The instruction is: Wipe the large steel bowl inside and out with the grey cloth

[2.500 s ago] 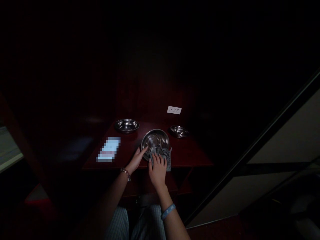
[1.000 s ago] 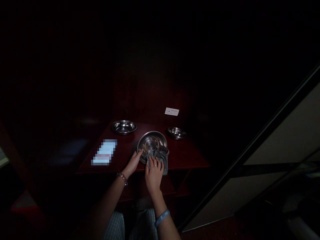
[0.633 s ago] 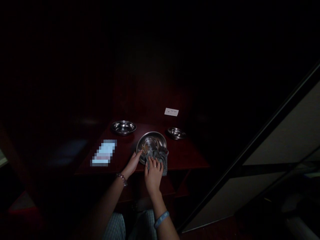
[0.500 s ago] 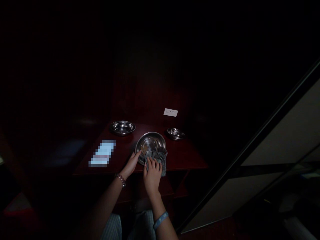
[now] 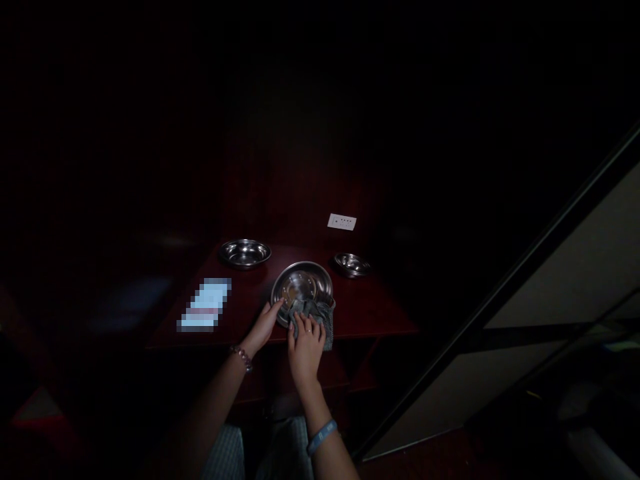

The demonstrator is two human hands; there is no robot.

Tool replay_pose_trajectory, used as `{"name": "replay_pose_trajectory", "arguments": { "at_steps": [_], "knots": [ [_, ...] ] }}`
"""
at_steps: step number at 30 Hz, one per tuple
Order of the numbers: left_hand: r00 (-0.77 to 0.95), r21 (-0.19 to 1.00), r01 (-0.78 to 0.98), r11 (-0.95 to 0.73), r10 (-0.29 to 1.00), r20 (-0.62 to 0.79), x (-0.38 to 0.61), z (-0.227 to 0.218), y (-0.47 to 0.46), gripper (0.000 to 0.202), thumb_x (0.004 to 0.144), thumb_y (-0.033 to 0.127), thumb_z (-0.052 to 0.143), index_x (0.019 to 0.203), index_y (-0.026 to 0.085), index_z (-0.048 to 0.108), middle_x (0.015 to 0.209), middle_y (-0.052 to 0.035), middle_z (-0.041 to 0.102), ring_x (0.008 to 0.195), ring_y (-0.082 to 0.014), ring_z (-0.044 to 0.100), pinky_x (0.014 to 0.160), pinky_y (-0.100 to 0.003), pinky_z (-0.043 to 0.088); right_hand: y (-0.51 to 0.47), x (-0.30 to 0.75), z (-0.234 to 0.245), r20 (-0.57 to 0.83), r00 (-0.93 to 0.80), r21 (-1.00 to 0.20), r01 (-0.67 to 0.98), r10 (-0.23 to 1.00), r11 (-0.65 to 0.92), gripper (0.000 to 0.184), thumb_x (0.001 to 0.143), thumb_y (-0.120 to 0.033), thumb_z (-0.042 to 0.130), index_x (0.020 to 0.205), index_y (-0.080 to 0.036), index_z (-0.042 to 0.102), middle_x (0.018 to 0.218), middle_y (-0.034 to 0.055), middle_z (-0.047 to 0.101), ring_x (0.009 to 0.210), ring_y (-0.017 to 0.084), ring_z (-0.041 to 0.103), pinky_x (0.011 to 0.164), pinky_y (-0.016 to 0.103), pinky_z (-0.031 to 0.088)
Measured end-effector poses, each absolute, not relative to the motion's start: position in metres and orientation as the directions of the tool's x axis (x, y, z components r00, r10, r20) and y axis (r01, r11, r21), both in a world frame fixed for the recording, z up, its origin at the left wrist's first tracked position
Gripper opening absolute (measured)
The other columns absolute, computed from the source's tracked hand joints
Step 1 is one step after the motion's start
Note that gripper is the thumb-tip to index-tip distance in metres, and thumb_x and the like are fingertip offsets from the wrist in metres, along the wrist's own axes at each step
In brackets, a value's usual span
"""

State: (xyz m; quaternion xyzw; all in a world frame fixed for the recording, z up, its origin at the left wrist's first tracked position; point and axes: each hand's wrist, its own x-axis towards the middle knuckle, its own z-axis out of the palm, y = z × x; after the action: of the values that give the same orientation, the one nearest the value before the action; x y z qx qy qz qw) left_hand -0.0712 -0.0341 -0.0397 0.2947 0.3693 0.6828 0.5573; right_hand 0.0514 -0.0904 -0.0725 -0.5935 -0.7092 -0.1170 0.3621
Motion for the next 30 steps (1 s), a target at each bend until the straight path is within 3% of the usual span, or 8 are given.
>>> {"name": "replay_pose_trajectory", "arguments": {
  "at_steps": [6,25,30],
  "knots": [
    [-0.225,0.828,-0.552,-0.097,0.974,-0.036,-0.0717,-0.0416,-0.0326,0.049,0.071,0.052,0.095,0.107,0.021,0.081,0.113,-0.0108,0.088,0.134,-0.0347,0.074,0.124,-0.047,0.049,-0.0905,0.0499,-0.0693,0.636,-0.016,-0.282,0.926,0.772,0.252,0.039,0.113,-0.022,0.059,0.145,-0.025,0.08,0.14,0.0121,0.083,0.135,0.034,0.072,0.121,0.055,0.048],
    [-0.24,0.816,-0.564,-0.124,0.971,-0.018,-0.0723,-0.0483,-0.0274,0.047,0.065,0.052,0.095,0.097,0.021,0.08,0.104,-0.0093,0.088,0.123,-0.0338,0.078,0.12,-0.046,0.051,-0.0929,0.0522,-0.0695,0.635,-0.057,-0.245,0.931,0.77,0.271,0.04,0.113,-0.022,0.058,0.148,-0.026,0.078,0.141,0.0123,0.082,0.134,0.034,0.071,0.121,0.055,0.047],
    [-0.258,0.817,-0.564,-0.122,0.966,-0.034,-0.0726,-0.0453,-0.0285,0.042,0.066,0.048,0.094,0.095,0.021,0.079,0.103,-0.0098,0.088,0.125,-0.0338,0.078,0.118,-0.045,0.054,-0.0905,0.0492,-0.0671,0.649,-0.029,-0.253,0.934,0.76,0.252,0.032,0.112,-0.026,0.062,0.137,-0.026,0.082,0.133,0.0134,0.085,0.125,0.034,0.073,0.116,0.054,0.05]
  ]
}}
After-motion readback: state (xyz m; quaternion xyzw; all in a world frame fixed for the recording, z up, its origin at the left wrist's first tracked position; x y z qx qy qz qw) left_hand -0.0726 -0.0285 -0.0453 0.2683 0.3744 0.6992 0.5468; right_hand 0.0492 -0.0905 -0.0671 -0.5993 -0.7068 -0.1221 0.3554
